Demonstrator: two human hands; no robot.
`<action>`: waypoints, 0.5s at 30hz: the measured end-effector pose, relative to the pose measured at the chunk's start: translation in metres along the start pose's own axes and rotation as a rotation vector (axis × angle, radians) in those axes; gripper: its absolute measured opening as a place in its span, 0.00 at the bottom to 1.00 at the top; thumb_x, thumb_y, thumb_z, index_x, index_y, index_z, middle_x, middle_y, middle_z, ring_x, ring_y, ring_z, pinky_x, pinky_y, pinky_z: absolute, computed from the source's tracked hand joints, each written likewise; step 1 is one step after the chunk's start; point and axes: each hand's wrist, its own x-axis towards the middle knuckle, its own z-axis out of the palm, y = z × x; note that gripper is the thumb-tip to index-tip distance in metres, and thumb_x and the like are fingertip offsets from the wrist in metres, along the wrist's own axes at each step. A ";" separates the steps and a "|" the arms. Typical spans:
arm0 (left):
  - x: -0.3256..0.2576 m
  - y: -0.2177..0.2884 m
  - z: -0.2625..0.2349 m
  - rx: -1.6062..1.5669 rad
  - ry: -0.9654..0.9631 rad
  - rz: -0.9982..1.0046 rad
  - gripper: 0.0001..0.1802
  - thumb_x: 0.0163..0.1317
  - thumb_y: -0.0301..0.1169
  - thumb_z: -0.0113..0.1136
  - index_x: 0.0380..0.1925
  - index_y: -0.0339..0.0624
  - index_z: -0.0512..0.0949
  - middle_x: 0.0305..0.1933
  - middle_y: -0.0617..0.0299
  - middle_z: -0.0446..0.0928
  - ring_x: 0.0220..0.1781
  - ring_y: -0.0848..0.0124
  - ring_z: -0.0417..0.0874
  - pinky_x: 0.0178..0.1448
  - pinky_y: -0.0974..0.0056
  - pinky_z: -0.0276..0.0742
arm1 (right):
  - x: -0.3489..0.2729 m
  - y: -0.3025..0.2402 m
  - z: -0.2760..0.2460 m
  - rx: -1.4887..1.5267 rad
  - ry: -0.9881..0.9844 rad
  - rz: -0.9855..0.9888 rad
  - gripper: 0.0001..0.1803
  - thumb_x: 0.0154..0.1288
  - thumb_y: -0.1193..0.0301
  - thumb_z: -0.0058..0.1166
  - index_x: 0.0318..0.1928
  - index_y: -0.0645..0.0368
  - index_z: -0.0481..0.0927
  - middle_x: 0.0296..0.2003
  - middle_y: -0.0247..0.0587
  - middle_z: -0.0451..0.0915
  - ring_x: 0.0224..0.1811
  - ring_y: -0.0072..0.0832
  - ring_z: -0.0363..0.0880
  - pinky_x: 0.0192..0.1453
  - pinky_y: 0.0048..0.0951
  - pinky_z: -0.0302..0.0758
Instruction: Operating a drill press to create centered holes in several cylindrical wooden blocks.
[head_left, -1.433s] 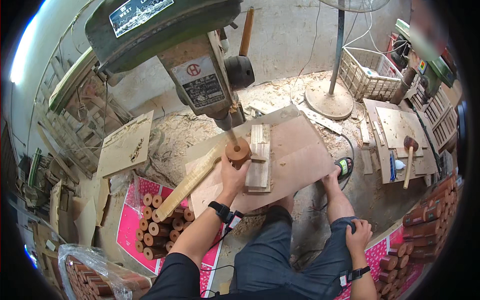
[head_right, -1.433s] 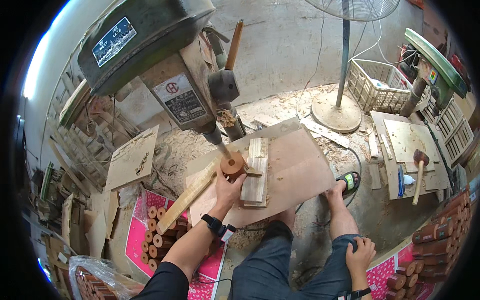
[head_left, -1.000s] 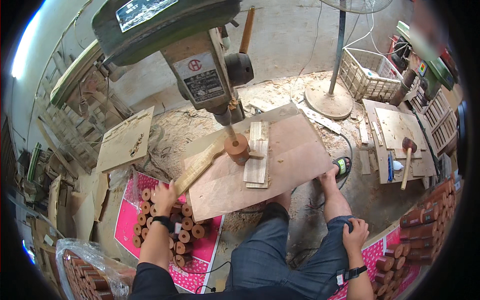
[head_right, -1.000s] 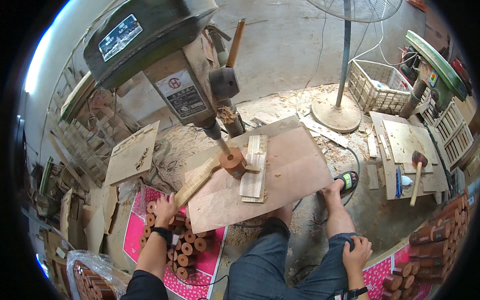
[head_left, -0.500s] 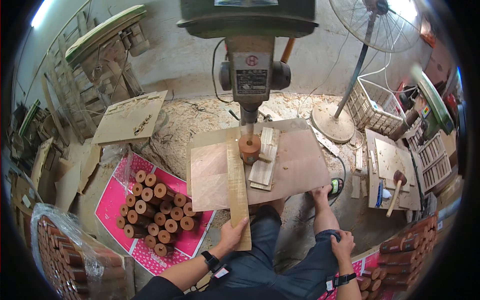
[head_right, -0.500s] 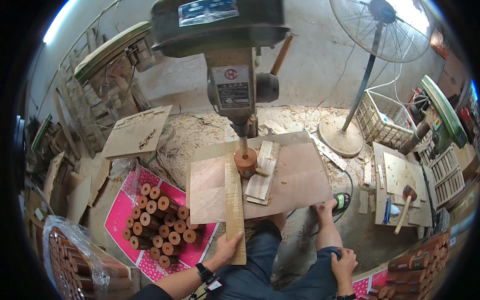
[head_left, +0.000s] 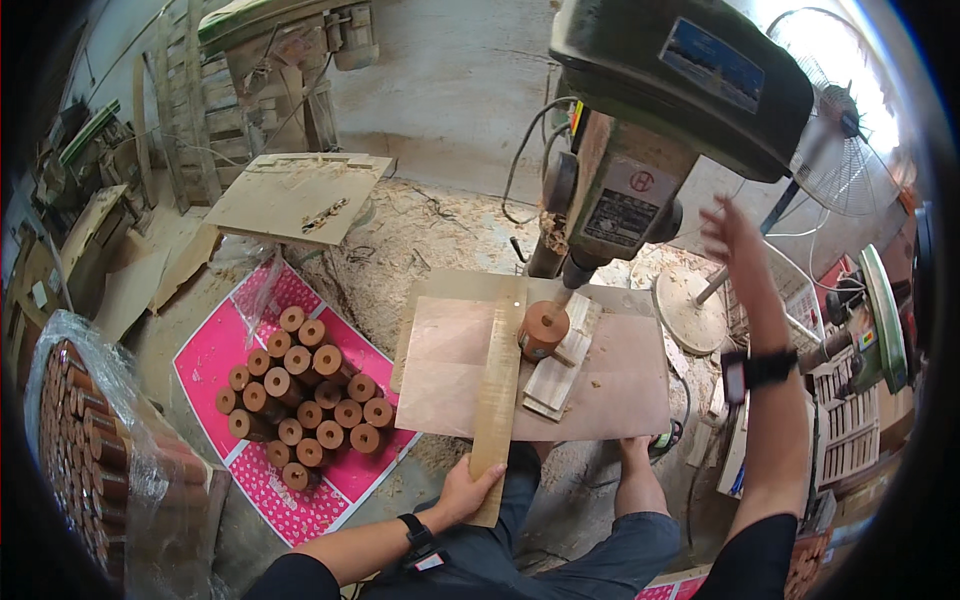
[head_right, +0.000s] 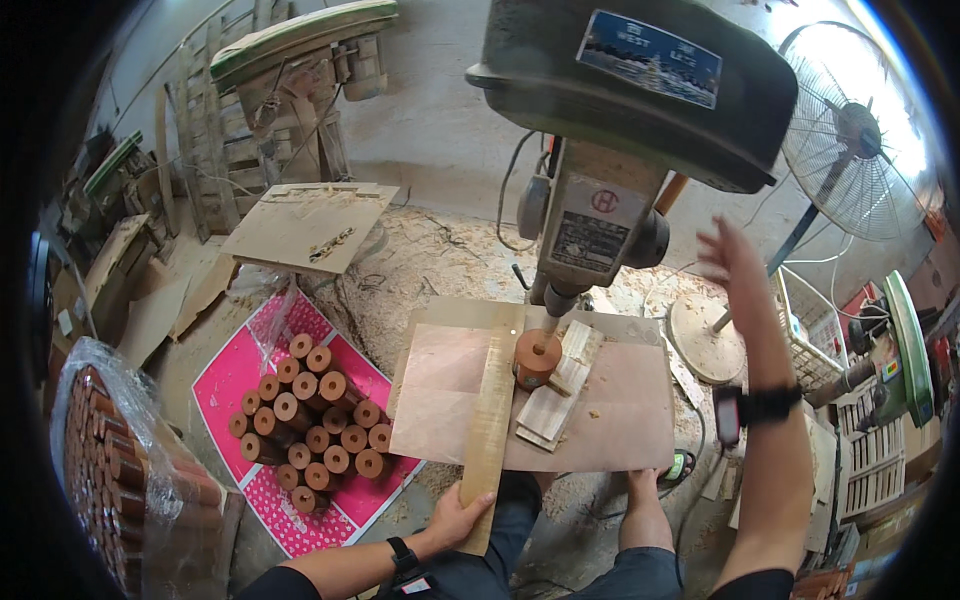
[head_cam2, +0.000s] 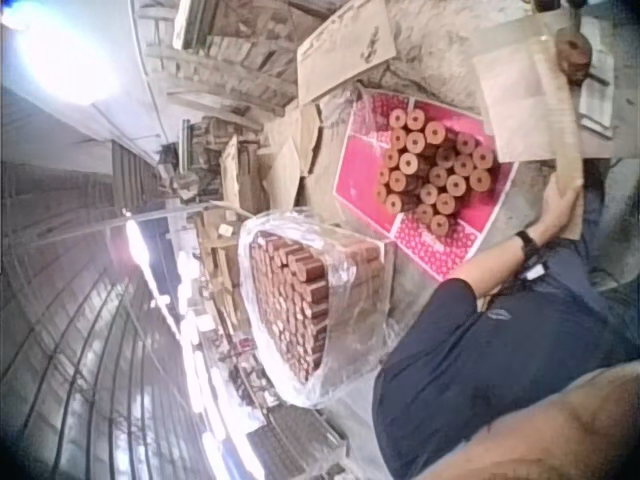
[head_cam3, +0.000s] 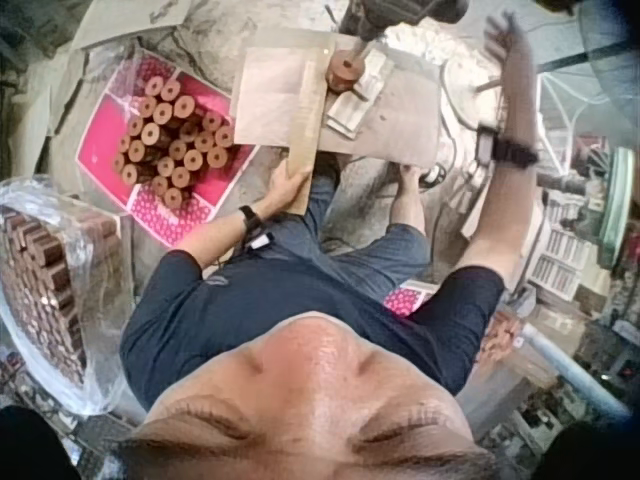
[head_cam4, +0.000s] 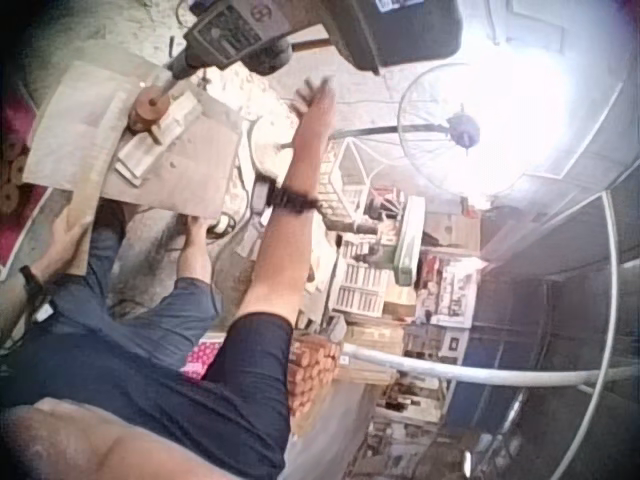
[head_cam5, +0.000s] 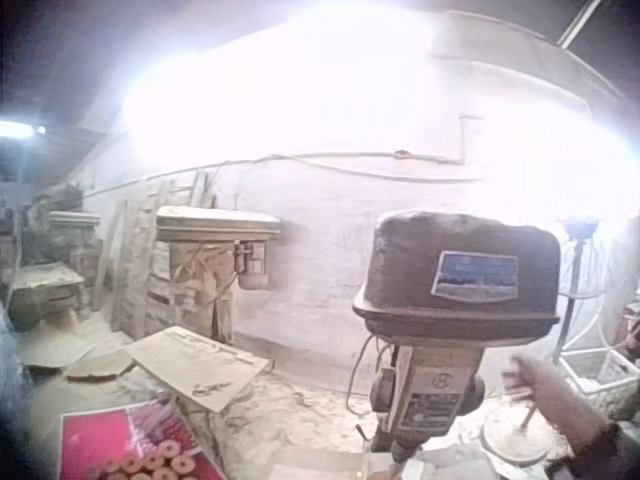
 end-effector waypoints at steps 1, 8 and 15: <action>-0.001 0.002 -0.001 0.037 0.007 -0.008 0.29 0.61 0.48 0.65 0.48 0.32 0.75 0.43 0.51 0.82 0.45 0.65 0.83 0.50 0.61 0.78 | 0.024 -0.013 0.008 0.179 -0.007 0.050 0.34 0.71 0.43 0.39 0.65 0.52 0.67 0.59 0.41 0.75 0.58 0.32 0.71 0.62 0.39 0.65; -0.001 0.005 0.002 -0.049 -0.013 0.034 0.31 0.61 0.52 0.64 0.46 0.32 0.75 0.41 0.47 0.82 0.45 0.60 0.85 0.49 0.59 0.78 | 0.049 -0.076 0.023 0.866 0.084 0.068 0.30 0.70 0.38 0.36 0.51 0.49 0.74 0.50 0.36 0.78 0.55 0.33 0.71 0.61 0.43 0.62; -0.002 -0.005 0.002 0.029 0.066 0.089 0.30 0.60 0.51 0.64 0.45 0.31 0.74 0.41 0.45 0.82 0.45 0.58 0.85 0.49 0.57 0.79 | -0.065 -0.094 -0.015 0.524 -0.252 0.012 0.24 0.72 0.46 0.42 0.34 0.50 0.79 0.47 0.41 0.81 0.51 0.27 0.75 0.56 0.35 0.67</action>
